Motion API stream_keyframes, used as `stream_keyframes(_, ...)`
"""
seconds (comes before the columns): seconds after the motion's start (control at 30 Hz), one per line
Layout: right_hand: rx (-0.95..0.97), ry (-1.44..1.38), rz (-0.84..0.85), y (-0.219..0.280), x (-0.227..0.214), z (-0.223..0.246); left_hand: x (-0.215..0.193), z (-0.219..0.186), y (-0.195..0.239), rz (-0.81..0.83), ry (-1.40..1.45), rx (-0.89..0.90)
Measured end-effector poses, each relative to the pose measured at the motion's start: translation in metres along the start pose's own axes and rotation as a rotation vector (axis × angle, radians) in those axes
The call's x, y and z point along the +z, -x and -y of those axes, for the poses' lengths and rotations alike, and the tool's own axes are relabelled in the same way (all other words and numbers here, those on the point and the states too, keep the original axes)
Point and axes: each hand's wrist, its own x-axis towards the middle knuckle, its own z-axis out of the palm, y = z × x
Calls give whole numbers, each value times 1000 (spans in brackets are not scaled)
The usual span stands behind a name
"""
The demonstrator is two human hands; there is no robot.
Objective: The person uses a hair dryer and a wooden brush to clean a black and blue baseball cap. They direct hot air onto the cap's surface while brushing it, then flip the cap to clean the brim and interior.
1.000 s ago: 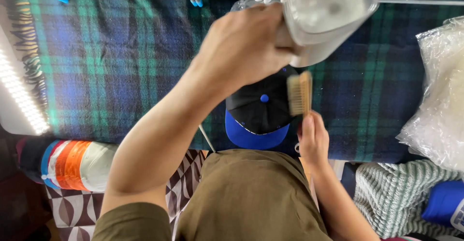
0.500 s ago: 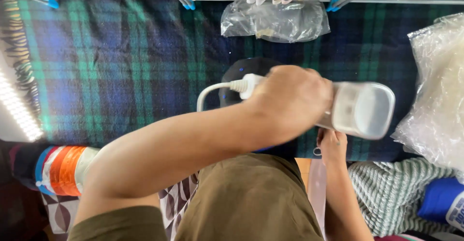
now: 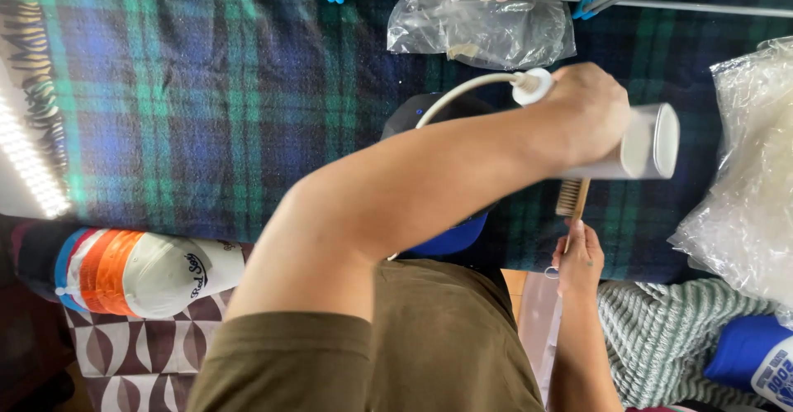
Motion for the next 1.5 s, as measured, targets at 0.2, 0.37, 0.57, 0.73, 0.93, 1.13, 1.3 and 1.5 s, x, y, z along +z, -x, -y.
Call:
stream_keyframes(0.2, 88, -29, 111, -1, -5, 28, -84, 66, 132, -136, 159, -69)
stream_keyframes(0.37, -113, 73, 177, 13, 3, 69, -89, 84, 224, -313, 126, -65)
stream_keyframes(0.57, -208, 47, 223, 24, 15, 106, -73, 89, 215, -186, 162, -141)
stream_keyframes(0.73, -198, 74, 242, 25, 11, 107, -89, 139, 190, -46, 416, -342)
stream_keyframes(0.93, -188, 195, 281, 40, 0, 132, -75, 185, 204, 0, 591, -527)
stream_keyframes(1.13, -905, 613, 546, 63, 16, 210, -61, 206, 262, 142, 911, -786)
stream_keyframes(1.3, -1347, 776, 569, 37, 81, 251, 26, 218, 294, 206, 1123, -933)
stream_keyframes(1.5, -608, 1079, 659, -20, 122, 292, 95, 194, 338, -77, 1415, -1047)
